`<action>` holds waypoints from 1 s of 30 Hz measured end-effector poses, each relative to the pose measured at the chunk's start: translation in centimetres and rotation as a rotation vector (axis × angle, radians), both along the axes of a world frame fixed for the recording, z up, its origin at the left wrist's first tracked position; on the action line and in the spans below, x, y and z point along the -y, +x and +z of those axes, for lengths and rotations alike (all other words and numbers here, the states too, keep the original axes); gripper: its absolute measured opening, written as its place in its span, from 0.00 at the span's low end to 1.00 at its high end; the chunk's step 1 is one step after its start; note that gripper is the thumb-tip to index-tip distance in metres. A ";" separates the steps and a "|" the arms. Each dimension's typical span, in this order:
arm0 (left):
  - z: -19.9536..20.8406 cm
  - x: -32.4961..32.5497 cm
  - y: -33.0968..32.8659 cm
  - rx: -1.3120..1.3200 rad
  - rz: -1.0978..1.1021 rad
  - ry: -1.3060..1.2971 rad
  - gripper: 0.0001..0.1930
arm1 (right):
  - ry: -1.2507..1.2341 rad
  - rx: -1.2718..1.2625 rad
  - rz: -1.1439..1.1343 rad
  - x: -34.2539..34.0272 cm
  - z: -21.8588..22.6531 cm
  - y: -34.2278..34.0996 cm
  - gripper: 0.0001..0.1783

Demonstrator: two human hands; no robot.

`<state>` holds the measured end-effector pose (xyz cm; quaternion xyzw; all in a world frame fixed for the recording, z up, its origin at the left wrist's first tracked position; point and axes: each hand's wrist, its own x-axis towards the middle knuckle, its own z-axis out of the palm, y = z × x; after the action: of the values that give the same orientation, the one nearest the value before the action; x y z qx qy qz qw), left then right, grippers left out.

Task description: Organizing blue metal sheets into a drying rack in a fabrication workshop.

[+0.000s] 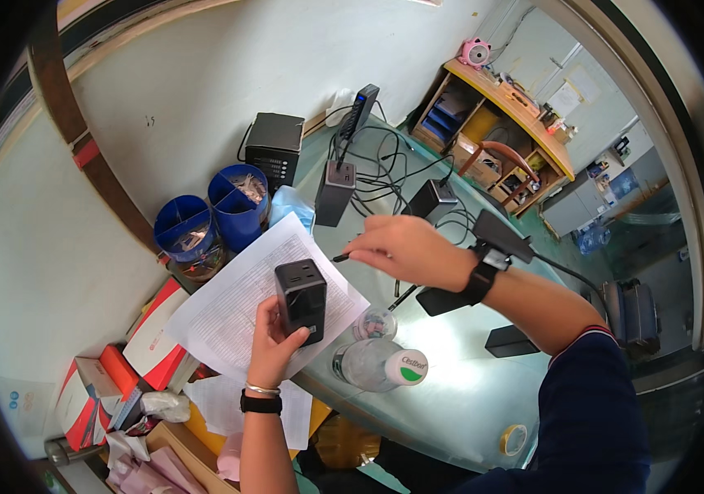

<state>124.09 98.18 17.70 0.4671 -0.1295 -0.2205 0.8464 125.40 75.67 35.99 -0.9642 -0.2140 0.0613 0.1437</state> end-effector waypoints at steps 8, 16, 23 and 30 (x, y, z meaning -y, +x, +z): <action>-0.5 -0.3 -0.4 0.017 -0.010 -0.029 0.33 | 0.250 -0.116 0.039 -1.2 1.6 1.0 0.06; -0.7 -0.3 -0.4 0.035 -0.015 -0.017 0.34 | -0.007 -0.043 0.140 -3.0 1.0 2.1 0.11; -0.8 -0.2 -0.4 0.065 -0.006 0.024 0.34 | -0.162 -0.037 0.201 -4.1 2.1 2.3 0.09; -0.7 -0.3 -0.3 0.108 -0.012 0.053 0.34 | -0.297 0.048 0.334 -5.5 1.9 2.6 0.12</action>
<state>123.75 98.44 17.05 0.4999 -0.1718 -0.2035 0.8241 128.00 81.14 37.86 -0.9271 -0.3628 0.0923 -0.0171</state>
